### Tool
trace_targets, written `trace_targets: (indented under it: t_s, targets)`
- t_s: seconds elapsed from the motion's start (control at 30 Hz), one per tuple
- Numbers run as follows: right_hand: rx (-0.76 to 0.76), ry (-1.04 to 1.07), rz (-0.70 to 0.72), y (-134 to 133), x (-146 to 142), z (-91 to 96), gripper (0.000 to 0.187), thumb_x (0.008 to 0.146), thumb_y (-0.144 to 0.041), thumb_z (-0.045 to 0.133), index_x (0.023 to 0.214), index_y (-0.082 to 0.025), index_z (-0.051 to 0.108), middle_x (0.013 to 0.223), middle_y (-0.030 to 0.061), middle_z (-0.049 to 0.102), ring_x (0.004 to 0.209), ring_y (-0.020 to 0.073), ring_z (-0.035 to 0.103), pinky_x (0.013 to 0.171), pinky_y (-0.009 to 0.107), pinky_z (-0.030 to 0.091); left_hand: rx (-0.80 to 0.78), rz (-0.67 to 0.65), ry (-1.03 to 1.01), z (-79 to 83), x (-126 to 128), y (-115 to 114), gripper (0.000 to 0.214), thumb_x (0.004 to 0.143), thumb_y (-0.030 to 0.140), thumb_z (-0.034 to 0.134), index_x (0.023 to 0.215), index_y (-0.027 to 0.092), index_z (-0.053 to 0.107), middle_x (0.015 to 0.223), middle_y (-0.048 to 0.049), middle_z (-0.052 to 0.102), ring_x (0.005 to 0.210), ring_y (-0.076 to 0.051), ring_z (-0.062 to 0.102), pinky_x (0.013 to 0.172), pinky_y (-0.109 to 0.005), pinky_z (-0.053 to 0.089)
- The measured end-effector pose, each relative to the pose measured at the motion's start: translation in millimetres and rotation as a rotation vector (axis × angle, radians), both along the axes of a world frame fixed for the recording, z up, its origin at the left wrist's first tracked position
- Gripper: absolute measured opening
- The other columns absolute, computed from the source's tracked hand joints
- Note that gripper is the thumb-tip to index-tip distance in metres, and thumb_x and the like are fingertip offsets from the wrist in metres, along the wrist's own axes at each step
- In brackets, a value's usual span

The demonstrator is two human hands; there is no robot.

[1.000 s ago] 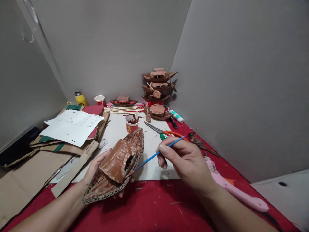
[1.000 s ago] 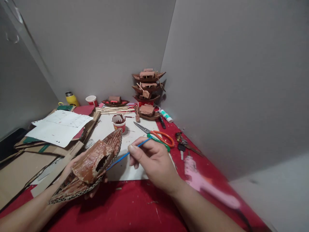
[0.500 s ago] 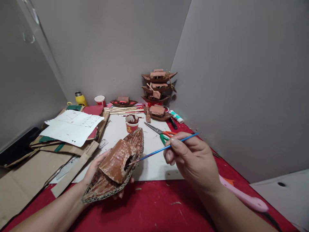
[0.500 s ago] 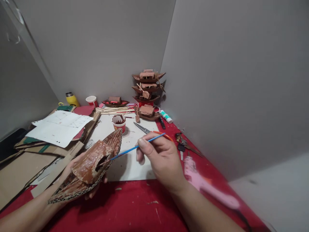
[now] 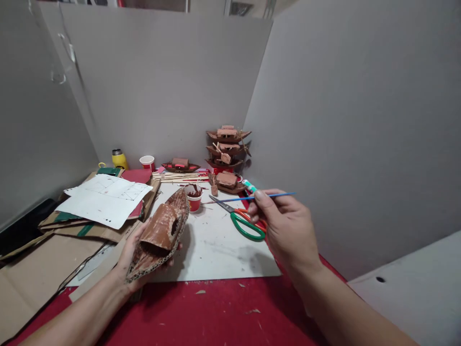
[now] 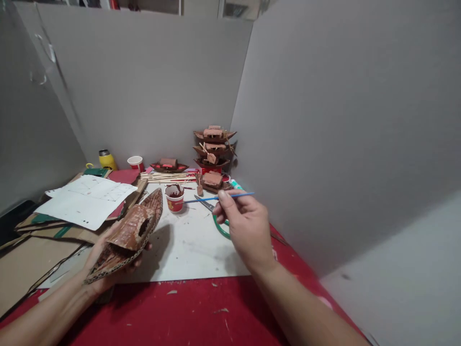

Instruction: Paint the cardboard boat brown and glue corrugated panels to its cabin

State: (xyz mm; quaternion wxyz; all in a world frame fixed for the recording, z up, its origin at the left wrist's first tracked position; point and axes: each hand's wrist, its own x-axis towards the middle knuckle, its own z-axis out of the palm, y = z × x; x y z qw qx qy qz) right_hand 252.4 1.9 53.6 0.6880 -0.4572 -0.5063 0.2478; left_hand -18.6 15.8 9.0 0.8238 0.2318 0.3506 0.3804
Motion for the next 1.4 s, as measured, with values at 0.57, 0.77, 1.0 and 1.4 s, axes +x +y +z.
trace_targets:
  t_s: [0.57, 0.77, 1.0, 1.4]
  targets:
    - [-0.292, -0.905, 0.062, 129, -47, -16.1, 0.026, 0.093, -0.031, 0.058, 0.114, -0.016, 0.060, 0.113, 0.0073, 0.063, 0.093, 0.0197, 0.064, 0.079, 0.039, 0.055, 0.078, 0.071, -0.052, -2.5, -7, 2, 0.058, 0.090, 0.049, 0.044, 0.128, 0.006, 0.053, 0.081, -0.0182, 0.075, 0.049, -0.023, 0.066, 0.041, -0.027, 0.045]
    - [-0.233, -0.875, -0.001, 130, -43, -14.3, 0.024, 0.094, -0.034, 0.056, 0.108, -0.015, 0.062, 0.106, 0.0057, 0.065, 0.089, 0.0184, 0.065, 0.078, 0.038, 0.055, 0.048, 0.099, -0.081, -2.8, -7, 3, 0.058, 0.090, 0.050, 0.044, 0.125, 0.004, 0.054, 0.079, -0.0185, 0.074, 0.050, -0.023, 0.066, 0.042, -0.028, 0.046]
    - [-0.096, -0.669, -0.020, 123, -33, -18.5, 0.026, 0.086, -0.035, 0.059, 0.068, -0.018, 0.064, 0.063, 0.0036, 0.067, 0.063, 0.0188, 0.061, 0.063, 0.029, 0.046, 0.070, 0.087, -0.091, -4.5, -6, 5, 0.052, 0.088, 0.048, 0.049, 0.117, 0.006, 0.058, 0.079, -0.0188, 0.075, 0.050, -0.024, 0.067, 0.043, -0.028, 0.047]
    - [-0.178, 0.071, 0.051, 100, -7, -21.8, 0.035, 0.068, -0.051, 0.070, 0.066, -0.019, 0.055, 0.057, -0.0012, 0.060, 0.043, 0.0100, 0.049, 0.038, 0.021, 0.038, 0.045, 0.116, 0.000, -3.9, -3, 4, 0.060, 0.090, 0.053, 0.041, 0.128, 0.008, 0.052, 0.077, -0.0164, 0.075, 0.050, -0.024, 0.067, 0.044, -0.029, 0.046]
